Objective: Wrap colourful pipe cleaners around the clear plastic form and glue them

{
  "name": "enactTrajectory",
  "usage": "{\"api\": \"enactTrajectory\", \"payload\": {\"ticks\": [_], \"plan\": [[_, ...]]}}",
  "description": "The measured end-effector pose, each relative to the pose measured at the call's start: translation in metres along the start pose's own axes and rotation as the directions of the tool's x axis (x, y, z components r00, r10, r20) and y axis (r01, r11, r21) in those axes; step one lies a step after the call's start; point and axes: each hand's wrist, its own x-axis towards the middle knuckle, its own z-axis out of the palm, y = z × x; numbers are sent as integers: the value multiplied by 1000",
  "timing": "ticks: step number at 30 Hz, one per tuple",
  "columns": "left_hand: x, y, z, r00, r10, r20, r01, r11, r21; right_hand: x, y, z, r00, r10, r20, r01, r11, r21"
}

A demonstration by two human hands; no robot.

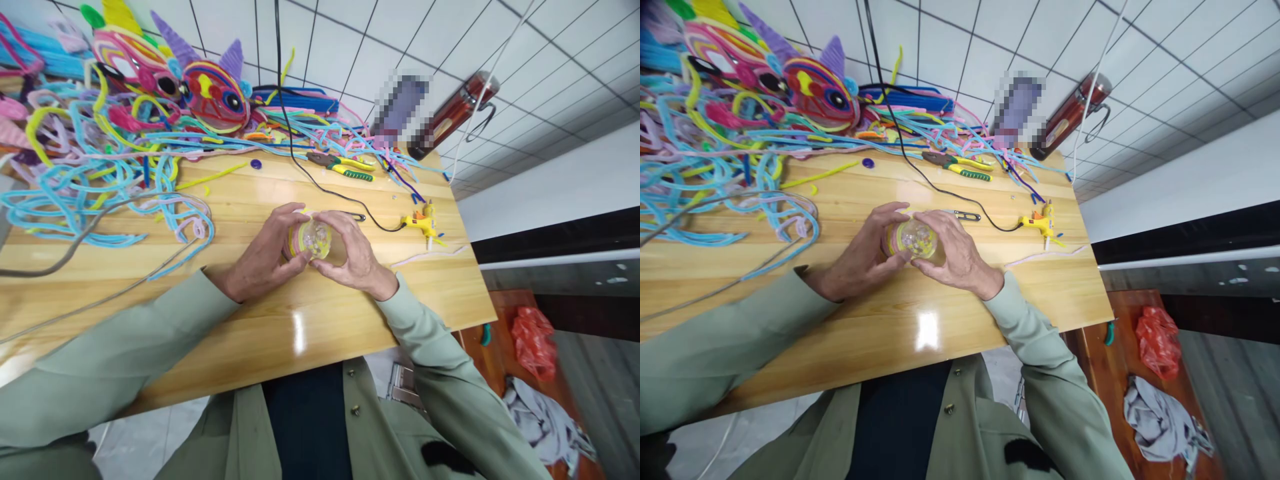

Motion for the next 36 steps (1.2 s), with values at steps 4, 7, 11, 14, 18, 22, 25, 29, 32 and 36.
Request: {"api": "enactTrajectory", "payload": {"ticks": [4,7,11,14,18,22,25,29,32,36], "plan": [[0,1,6,998,8,-61,-8,1000,9,0,0,-4,1000,-14,-19,14,1000,-6],[2,4,12,995,12,-101,-7,999,49,-1,2,-10,999,-43,-19,42,998,-47],[4,9,16,993,20,-120,-14,999,52,-4,5,-12,998,-60,2,60,997,-42],[2,11,15,993,26,-114,-22,999,40,-6,6,-10,999,-51,-16,51,999,-12],[1,10,10,996,18,-90,-15,999,29,-8,6,-8,999,-51,-8,50,999,-9],[2,8,5,999,14,-39,-12,999,31,-7,5,-9,999,-38,20,38,999,-22],[2,6,4,1000,18,-20,-17,999,45,-5,4,-10,999,-50,17,51,998,-30],[2,5,3,999,27,26,-28,999,23,-5,3,-10,998,-45,34,47,998,-45],[3,5,2,998,26,49,-28,999,22,-5,3,-9,998,-60,11,60,997,-49],[2,5,3,999,40,21,-40,999,-3,-4,0,-9,999,-47,4,47,998,-38]]}}
